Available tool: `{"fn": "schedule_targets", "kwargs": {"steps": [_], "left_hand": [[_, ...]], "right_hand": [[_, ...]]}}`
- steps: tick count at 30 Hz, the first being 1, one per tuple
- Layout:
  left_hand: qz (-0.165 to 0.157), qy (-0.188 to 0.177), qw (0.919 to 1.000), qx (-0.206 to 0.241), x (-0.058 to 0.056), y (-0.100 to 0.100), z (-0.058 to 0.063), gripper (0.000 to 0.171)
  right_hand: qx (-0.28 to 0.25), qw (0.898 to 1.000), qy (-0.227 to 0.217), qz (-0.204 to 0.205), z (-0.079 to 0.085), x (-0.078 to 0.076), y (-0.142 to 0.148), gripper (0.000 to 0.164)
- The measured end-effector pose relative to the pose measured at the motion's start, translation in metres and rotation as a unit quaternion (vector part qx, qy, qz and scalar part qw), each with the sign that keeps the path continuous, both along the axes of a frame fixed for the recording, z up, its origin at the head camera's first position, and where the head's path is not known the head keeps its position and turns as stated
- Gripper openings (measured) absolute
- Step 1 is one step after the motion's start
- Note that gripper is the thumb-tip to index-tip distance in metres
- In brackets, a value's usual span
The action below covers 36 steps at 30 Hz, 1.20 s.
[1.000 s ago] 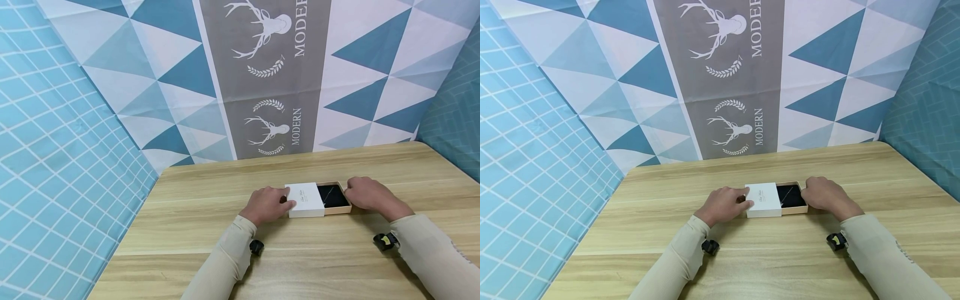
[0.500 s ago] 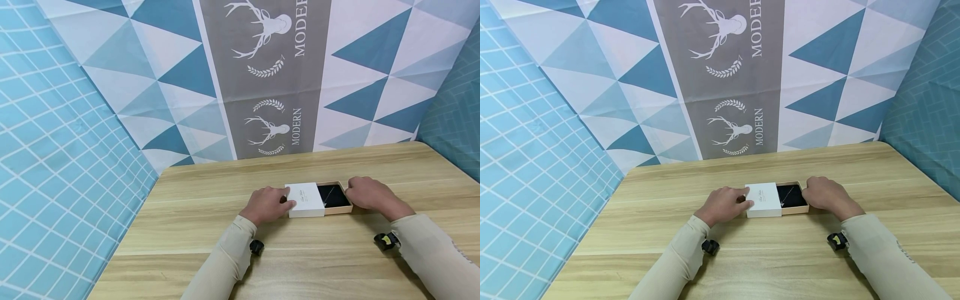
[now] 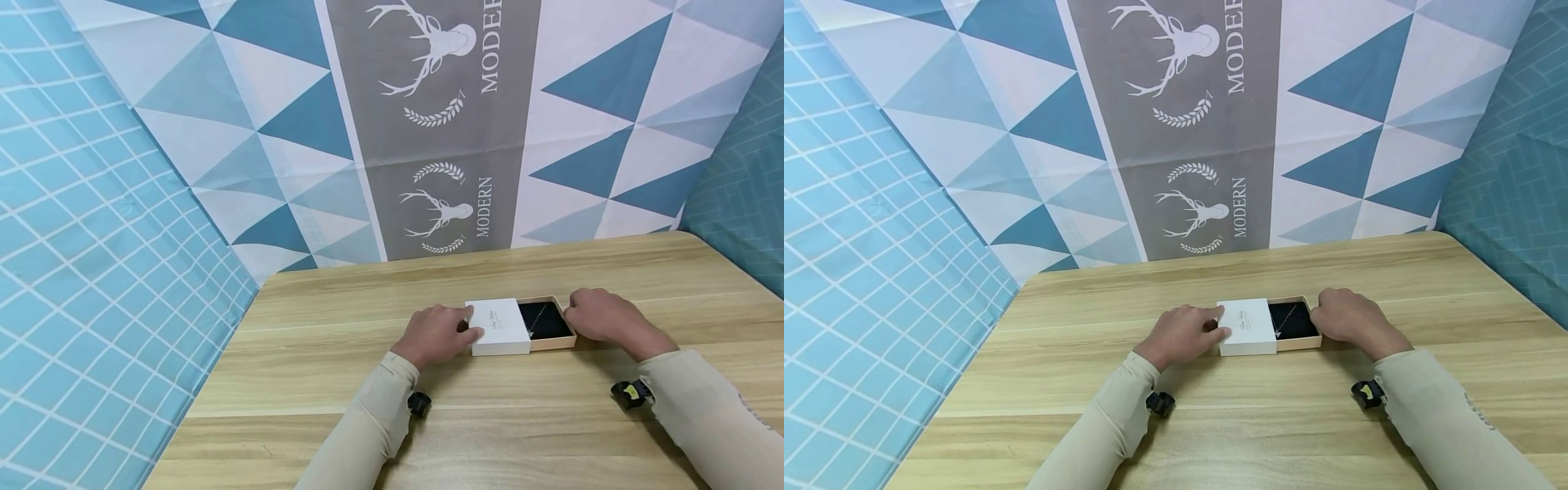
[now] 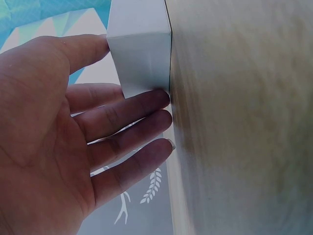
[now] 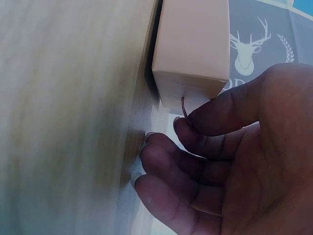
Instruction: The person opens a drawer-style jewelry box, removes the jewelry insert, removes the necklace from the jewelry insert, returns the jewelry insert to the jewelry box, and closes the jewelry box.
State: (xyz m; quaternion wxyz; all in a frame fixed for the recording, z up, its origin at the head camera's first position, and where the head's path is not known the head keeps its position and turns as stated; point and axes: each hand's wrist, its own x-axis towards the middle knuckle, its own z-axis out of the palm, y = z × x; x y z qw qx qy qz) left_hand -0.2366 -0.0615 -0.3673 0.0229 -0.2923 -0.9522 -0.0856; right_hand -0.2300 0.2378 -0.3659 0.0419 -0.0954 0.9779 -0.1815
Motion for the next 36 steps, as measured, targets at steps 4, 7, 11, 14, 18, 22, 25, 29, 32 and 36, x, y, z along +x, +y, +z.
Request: {"fn": "schedule_targets", "kwargs": {"steps": [4, 7, 11, 14, 18, 22, 25, 29, 32, 36], "left_hand": [[-0.002, -0.002, 1.0, 0.002, -0.0001, -0.0003, 0.0001, 0.039], [-0.005, -0.002, 1.0, 0.004, -0.0002, -0.0005, 0.0002, 0.035], [-0.007, 0.0, 1.0, 0.005, -0.0004, -0.0006, 0.0001, 0.03], [-0.008, 0.003, 0.9999, 0.005, -0.0007, -0.0006, 0.0002, 0.028], [-0.008, 0.006, 0.9999, 0.004, -0.0007, -0.0004, 0.0003, 0.029], [-0.007, 0.004, 1.0, 0.004, -0.0003, -0.0003, 0.0004, 0.03], [-0.006, 0.003, 1.0, 0.004, 0.0, -0.0004, 0.0003, 0.031], [-0.006, 0.004, 1.0, 0.004, 0.0001, -0.0006, 0.0003, 0.034], [-0.008, 0.004, 1.0, 0.004, 0.0, -0.0008, 0.0005, 0.034], [-0.011, 0.004, 0.9999, 0.006, 0.0, -0.001, 0.0008, 0.033]], "right_hand": [[0.0, 1.0, 0.001, -0.002, -0.0006, -0.0002, -0.0006, 0.025], [-0.001, 1.0, 0.002, 0.0, -0.0009, 0.0001, -0.0002, 0.025], [-0.001, 1.0, 0.004, 0.001, -0.0007, 0.0, 0.0005, 0.027], [-0.002, 1.0, 0.006, 0.001, -0.0004, 0.0, 0.0013, 0.027], [-0.004, 1.0, 0.01, 0.003, 0.0001, 0.0005, 0.0023, 0.026], [-0.006, 1.0, 0.008, 0.0, 0.0, 0.0007, 0.0019, 0.026], [-0.006, 1.0, 0.003, -0.005, -0.0004, 0.0004, 0.0017, 0.026], [-0.006, 1.0, -0.001, -0.009, -0.001, -0.0002, 0.0032, 0.024], [-0.005, 1.0, -0.003, -0.01, -0.001, -0.0006, 0.0042, 0.024], [-0.005, 1.0, -0.004, -0.011, -0.0007, -0.0009, 0.0044, 0.024]]}}
